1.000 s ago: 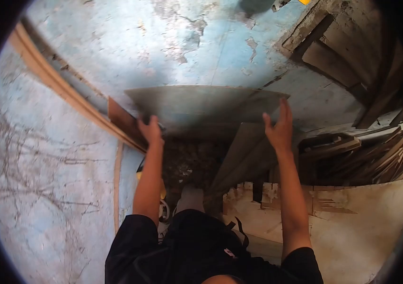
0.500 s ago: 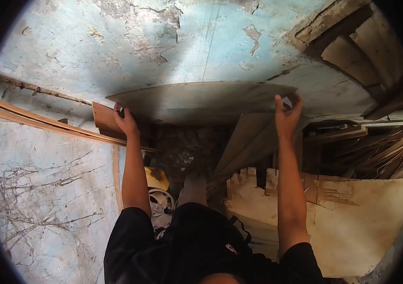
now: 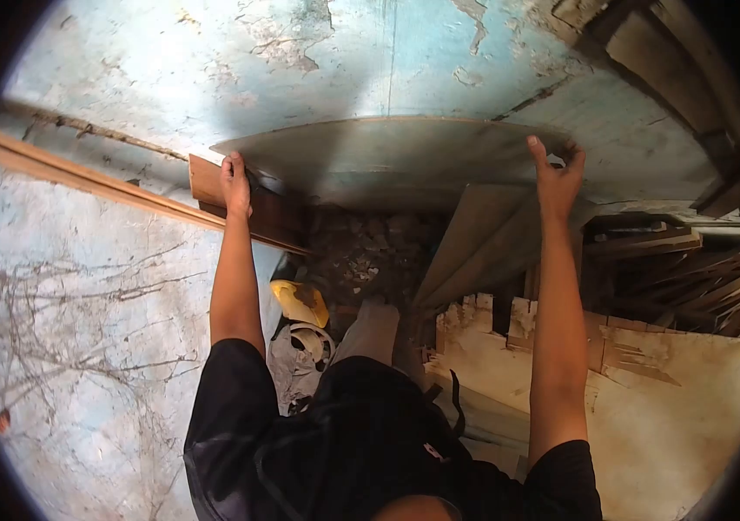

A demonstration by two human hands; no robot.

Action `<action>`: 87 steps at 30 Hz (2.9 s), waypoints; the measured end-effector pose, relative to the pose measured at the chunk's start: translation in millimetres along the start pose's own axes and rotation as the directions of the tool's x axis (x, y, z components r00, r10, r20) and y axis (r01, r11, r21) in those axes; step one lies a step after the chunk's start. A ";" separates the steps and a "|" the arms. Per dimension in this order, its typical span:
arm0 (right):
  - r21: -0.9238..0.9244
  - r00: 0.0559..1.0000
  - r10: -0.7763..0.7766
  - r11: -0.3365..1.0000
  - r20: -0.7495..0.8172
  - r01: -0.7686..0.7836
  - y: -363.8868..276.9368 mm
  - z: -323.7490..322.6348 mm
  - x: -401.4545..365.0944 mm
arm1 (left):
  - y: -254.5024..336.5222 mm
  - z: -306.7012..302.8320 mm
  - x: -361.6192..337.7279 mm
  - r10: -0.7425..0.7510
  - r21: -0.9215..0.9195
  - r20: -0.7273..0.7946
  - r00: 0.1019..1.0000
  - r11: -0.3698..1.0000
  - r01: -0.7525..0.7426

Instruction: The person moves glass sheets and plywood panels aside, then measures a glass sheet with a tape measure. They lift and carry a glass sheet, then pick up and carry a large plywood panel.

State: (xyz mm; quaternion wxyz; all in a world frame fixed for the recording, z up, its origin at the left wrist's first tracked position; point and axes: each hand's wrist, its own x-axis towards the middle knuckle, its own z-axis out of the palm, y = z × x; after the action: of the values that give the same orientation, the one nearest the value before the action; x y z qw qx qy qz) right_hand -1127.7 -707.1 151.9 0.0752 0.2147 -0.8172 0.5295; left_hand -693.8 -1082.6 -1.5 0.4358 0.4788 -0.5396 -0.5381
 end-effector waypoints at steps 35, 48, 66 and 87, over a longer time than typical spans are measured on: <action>0.437 1.000 0.026 0.900 -0.015 -0.016 -6.8 9.0 3.3 | -7.9 -9.7 -0.6 0.046 -0.292 -0.018 0.999 0.955 -0.049; 0.424 0.997 -0.052 0.903 -0.060 0.072 -27.1 3.2 10.6 | 45.3 -37.8 -15.6 0.062 -0.298 -0.128 0.990 0.949 -0.099; 0.452 0.997 -0.072 0.889 -0.018 0.072 -29.3 -9.7 21.1 | 92.0 -51.6 -65.4 0.132 -0.284 -0.211 0.969 0.940 -0.190; 0.497 0.979 -0.167 0.863 0.120 0.087 -33.3 -18.3 33.7 | 117.9 -79.4 -199.5 0.118 -0.207 -0.429 0.896 0.952 -0.224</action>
State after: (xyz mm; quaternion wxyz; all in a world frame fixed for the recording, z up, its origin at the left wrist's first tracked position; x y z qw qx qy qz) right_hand -1145.5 -711.4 199.2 -0.0120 0.3218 -0.6441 0.6939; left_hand -588.9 -903.4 128.4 0.6426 0.4725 -0.4036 -0.4483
